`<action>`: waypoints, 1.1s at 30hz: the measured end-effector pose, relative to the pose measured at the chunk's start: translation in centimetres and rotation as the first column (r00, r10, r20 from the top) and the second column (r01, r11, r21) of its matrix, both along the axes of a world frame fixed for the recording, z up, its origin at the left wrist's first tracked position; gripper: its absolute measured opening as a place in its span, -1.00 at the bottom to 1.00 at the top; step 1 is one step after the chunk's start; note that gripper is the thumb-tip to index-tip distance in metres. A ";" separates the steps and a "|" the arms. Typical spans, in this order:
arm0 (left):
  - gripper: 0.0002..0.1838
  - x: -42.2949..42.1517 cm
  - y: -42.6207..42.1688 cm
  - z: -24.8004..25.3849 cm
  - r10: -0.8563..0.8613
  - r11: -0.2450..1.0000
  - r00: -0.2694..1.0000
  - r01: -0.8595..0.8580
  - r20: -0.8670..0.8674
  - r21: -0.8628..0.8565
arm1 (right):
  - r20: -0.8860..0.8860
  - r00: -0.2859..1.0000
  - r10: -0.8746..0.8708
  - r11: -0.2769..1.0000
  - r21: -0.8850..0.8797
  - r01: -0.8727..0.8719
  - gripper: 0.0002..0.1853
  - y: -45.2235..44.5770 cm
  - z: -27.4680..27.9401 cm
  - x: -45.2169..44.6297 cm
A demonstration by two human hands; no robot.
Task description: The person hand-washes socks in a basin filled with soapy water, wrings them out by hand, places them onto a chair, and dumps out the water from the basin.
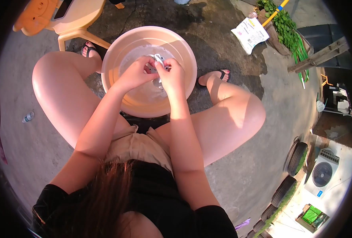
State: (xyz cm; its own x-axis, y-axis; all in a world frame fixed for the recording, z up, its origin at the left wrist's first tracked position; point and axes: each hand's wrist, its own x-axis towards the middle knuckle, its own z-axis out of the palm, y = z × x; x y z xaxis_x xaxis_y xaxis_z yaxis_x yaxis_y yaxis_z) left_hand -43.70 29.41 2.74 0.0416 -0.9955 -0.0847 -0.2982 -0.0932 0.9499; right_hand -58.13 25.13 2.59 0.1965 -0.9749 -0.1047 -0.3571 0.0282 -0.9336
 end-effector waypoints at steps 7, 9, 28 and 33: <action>-0.68 0.0 -0.1 -1.0 0.009 0.994 0.998 -0.002 0.066 -0.113 | -0.030 1.000 0.006 1.000 -0.020 -0.007 -0.72 -0.1 0.0 0.0; -0.69 0.2 -0.3 -1.2 0.022 0.992 0.997 -0.012 0.076 -0.123 | -0.025 0.999 0.020 0.999 -0.029 -0.021 -0.72 0.0 -0.2 0.2; -0.73 0.0 0.0 0.6 -0.011 1.000 0.995 0.014 -0.099 0.023 | -0.036 0.999 0.011 1.000 0.011 -0.011 -0.69 -0.4 -0.3 0.1; -0.71 0.4 -0.1 0.5 0.000 1.000 1.000 -0.001 0.005 0.026 | -0.047 0.999 -0.011 0.999 0.037 0.012 -0.68 -0.3 -0.4 -0.1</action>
State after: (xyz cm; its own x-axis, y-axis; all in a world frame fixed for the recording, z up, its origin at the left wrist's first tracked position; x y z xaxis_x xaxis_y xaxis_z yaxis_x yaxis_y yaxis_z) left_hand -43.31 29.33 3.23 0.0425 -0.9930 -0.1105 -0.3029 -0.1183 0.9457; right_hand -58.28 24.84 2.15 0.1795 -0.9723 -0.1500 -0.3994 0.0673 -0.9143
